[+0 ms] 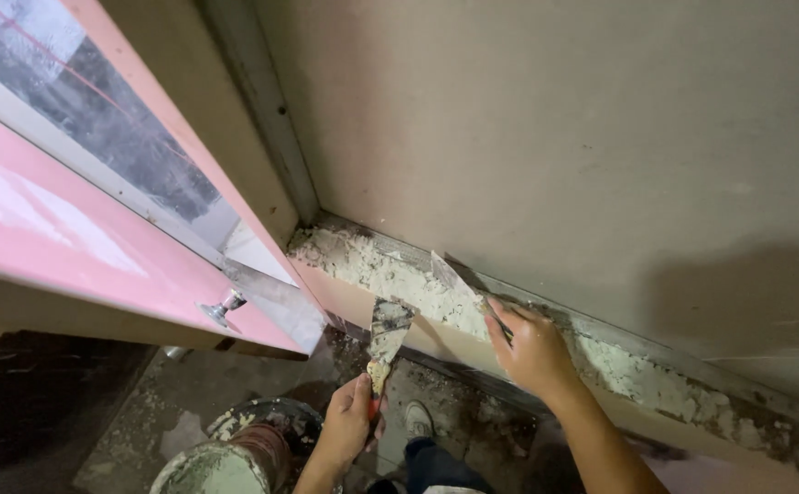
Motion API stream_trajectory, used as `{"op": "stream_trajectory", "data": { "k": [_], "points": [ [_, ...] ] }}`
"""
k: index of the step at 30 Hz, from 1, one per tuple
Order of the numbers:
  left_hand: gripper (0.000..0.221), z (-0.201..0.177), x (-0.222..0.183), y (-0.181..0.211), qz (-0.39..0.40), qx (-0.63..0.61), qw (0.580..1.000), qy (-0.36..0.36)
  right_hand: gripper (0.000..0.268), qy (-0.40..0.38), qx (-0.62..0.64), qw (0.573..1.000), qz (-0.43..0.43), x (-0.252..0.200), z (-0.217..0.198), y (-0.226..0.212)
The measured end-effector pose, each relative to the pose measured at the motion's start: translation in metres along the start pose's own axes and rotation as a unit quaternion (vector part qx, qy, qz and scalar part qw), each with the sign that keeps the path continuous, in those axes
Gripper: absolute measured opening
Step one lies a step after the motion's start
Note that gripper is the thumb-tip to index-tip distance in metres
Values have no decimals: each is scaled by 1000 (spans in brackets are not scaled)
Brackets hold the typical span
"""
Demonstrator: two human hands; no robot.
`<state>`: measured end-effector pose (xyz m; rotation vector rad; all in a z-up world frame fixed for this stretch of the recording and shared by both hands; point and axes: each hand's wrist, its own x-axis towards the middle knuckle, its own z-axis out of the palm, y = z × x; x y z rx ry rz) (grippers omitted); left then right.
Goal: The person scrapes and applies plaster along a wall ledge using putty knives, stirs the plaster compound in a bucket, and spreads more plaster along the wall edge.
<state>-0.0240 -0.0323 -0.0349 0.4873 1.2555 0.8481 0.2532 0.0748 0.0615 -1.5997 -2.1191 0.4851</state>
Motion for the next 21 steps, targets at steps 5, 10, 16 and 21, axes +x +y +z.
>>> {"op": "stream_trajectory", "data": {
  "k": [5,10,16,21],
  "points": [
    [49,2,-1,-1,10,5,1000,-10,37,38,3,999,-20,-1,-8,-7],
    [51,6,1,2,39,24,999,-13,33,68,-6,994,-86,-4,-7,2],
    [44,16,-4,19,32,-14,999,0,38,-133,-53,971,190,13,-23,-19],
    [48,14,1,6,15,11,1000,3,36,-85,2,989,125,12,-20,2]
  ]
}}
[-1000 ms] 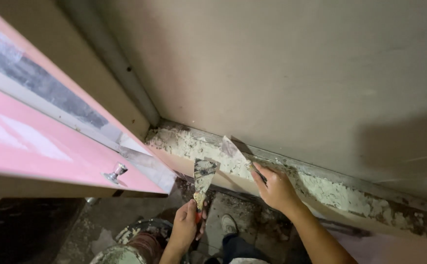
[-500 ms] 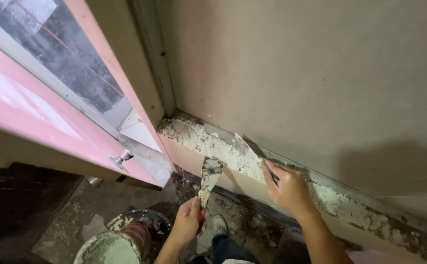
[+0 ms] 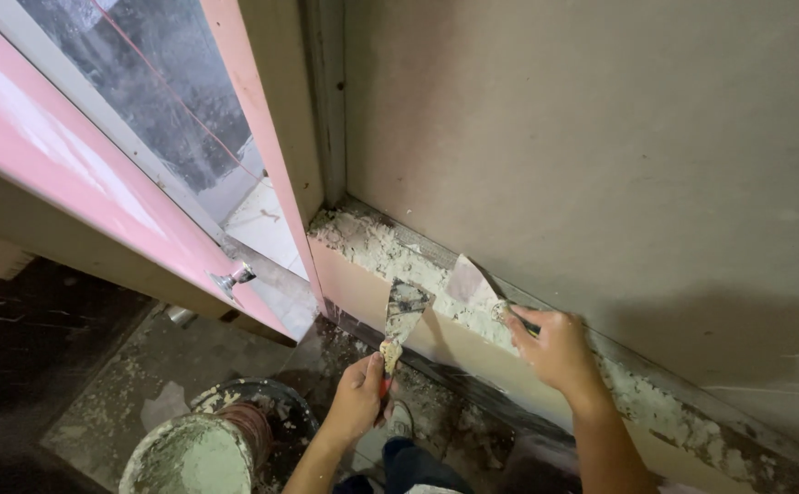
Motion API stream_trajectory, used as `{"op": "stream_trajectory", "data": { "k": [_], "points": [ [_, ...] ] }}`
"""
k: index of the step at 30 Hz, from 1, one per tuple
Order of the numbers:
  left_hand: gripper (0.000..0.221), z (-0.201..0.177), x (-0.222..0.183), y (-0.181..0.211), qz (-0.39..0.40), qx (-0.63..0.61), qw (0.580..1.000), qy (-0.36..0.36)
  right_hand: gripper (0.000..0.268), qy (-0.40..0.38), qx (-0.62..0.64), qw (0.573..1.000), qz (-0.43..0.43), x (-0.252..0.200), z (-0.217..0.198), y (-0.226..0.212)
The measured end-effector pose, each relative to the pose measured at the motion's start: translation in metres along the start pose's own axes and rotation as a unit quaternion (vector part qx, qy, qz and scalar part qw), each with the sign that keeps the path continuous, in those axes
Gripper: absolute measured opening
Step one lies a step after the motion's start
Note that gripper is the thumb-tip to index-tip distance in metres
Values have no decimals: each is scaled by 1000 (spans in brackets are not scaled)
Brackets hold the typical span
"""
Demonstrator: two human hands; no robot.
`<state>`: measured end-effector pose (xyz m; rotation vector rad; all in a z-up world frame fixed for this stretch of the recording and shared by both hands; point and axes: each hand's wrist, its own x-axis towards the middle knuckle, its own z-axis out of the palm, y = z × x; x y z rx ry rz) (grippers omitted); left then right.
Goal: The person scrapes and applies plaster along a wall ledge using putty knives, stirs the plaster compound in a bucket, and spreads more plaster along the wall edge.
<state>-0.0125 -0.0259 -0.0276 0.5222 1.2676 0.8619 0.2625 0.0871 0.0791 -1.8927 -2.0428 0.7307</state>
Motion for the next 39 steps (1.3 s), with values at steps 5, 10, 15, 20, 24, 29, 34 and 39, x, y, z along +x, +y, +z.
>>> {"op": "stream_trajectory", "data": {
  "k": [5,10,15,20,24,29,34,39],
  "points": [
    [43,4,-1,5,-3,-21,1000,12,33,-62,19,992,104,5,-7,0],
    [44,6,-1,7,3,-26,1000,11,30,-38,58,991,116,5,-9,6],
    [46,6,10,2,16,-20,1000,8,30,-30,60,993,96,3,-6,13],
    [43,13,13,5,45,-18,999,-2,33,-35,25,995,93,-4,-5,15],
    [39,22,6,15,47,7,999,21,35,-5,27,1000,6,-20,2,16],
    [37,34,-13,33,42,30,997,65,33,105,-40,984,-139,-33,28,27],
    [30,57,-41,60,188,276,928,166,29,131,-109,965,-197,-36,56,44],
    [27,87,-44,60,315,361,864,154,23,108,-129,966,-196,-34,62,38]
  ]
}}
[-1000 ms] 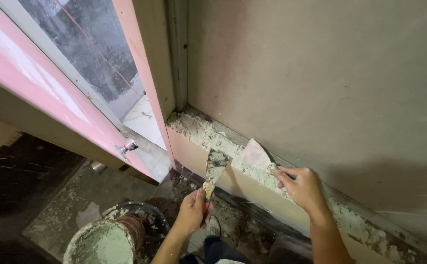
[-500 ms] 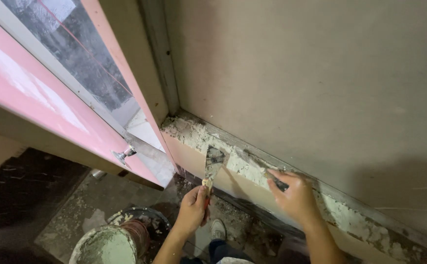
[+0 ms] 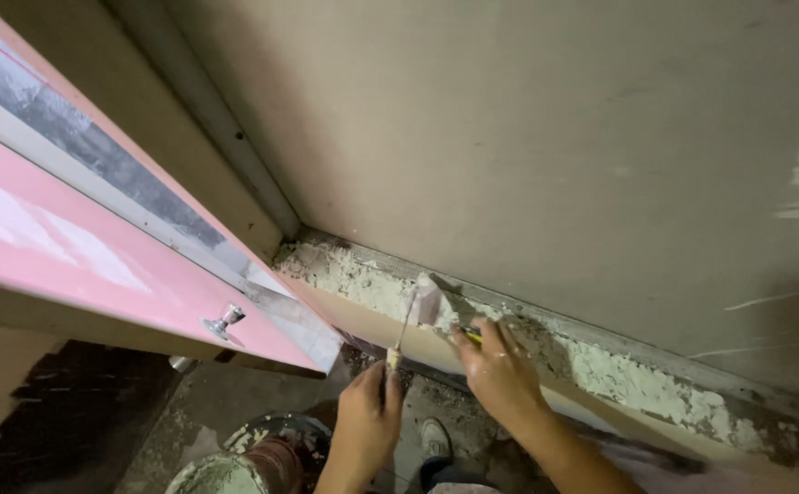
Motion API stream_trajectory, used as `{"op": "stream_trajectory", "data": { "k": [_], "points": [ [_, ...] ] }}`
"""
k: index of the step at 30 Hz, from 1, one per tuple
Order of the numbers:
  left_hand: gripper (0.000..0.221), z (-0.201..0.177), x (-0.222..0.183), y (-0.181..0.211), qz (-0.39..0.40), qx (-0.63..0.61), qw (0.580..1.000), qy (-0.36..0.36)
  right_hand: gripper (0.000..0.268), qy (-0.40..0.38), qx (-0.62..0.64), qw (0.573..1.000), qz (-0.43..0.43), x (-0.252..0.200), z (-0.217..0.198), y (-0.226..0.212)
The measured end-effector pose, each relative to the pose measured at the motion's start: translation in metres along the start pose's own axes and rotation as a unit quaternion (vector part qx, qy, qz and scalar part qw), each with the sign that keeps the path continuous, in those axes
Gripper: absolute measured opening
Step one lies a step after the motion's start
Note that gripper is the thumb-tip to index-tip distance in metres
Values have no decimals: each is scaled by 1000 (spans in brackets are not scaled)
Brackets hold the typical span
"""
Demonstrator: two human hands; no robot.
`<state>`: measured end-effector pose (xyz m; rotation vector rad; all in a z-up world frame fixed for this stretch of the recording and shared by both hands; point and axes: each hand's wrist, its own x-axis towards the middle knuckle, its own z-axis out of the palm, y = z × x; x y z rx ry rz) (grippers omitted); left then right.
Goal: The person scrapes and applies plaster along a wall ledge using putty knives, stirs the plaster compound in a bucket, and spreads more plaster along the wall edge.
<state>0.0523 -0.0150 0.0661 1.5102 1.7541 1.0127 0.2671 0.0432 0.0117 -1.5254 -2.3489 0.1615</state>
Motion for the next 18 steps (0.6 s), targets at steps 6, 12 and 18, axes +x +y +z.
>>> {"op": "stream_trajectory", "data": {
  "k": [6,12,18],
  "points": [
    [27,27,13,8,20,94,995,-24,31,38,-19,998,-49,-1,-18,-11],
    [27,43,21,-2,-28,221,975,-20,29,4,14,1000,-24,-8,-21,-11],
    [31,44,12,-3,-20,241,970,-2,36,38,-25,998,-43,-14,-18,1]
  ]
}}
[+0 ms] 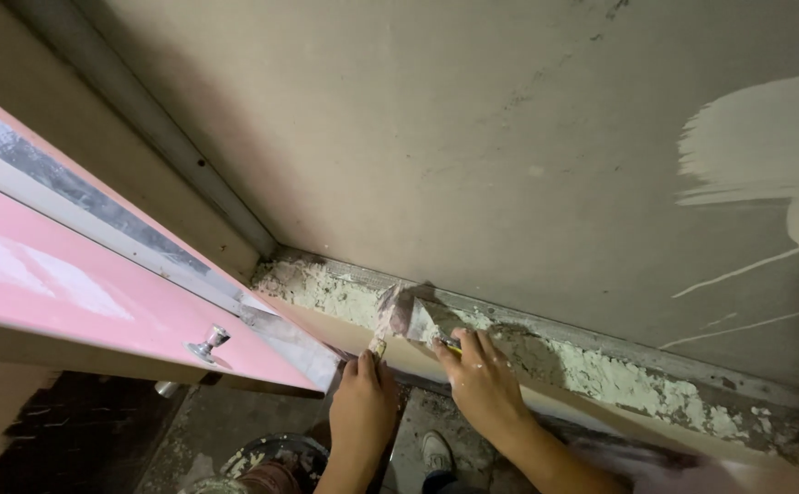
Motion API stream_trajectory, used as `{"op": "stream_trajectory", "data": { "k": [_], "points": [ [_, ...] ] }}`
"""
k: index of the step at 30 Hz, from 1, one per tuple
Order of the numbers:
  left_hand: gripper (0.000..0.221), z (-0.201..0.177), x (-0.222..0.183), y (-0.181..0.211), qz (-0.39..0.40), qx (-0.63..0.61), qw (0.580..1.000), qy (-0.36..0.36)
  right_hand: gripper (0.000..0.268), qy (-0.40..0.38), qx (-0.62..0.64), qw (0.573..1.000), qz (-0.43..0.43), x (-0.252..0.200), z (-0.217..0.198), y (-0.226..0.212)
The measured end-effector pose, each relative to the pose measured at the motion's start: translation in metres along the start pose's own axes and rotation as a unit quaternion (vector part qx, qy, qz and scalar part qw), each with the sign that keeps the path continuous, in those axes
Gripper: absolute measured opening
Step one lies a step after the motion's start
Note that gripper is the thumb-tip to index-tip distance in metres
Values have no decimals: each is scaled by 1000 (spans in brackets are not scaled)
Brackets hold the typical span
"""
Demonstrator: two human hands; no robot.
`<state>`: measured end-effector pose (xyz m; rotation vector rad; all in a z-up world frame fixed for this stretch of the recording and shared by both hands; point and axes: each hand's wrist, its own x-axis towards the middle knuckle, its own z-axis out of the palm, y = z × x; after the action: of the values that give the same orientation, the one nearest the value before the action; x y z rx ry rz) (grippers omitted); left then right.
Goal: The person scrapes and applies plaster along a wall ledge using putty knives, stirs the plaster compound in a bucket, and spreads more plaster along the wall edge.
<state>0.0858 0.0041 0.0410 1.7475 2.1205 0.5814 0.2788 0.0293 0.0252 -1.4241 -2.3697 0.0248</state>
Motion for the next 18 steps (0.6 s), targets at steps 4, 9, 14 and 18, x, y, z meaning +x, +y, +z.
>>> {"op": "stream_trajectory", "data": {
  "k": [4,9,14,18],
  "points": [
    [35,-9,-1,-2,-19,-2,1000,15,39,-48,52,996,56,-3,-9,5],
    [36,-18,-3,-13,-28,-22,999,32,34,-75,119,983,114,-11,-9,18],
    [39,-25,-9,-3,-7,-42,998,40,29,-19,13,999,26,-9,-2,18],
    [40,-20,-17,12,-18,-60,998,-13,26,-15,22,999,26,10,-11,11]
  ]
}}
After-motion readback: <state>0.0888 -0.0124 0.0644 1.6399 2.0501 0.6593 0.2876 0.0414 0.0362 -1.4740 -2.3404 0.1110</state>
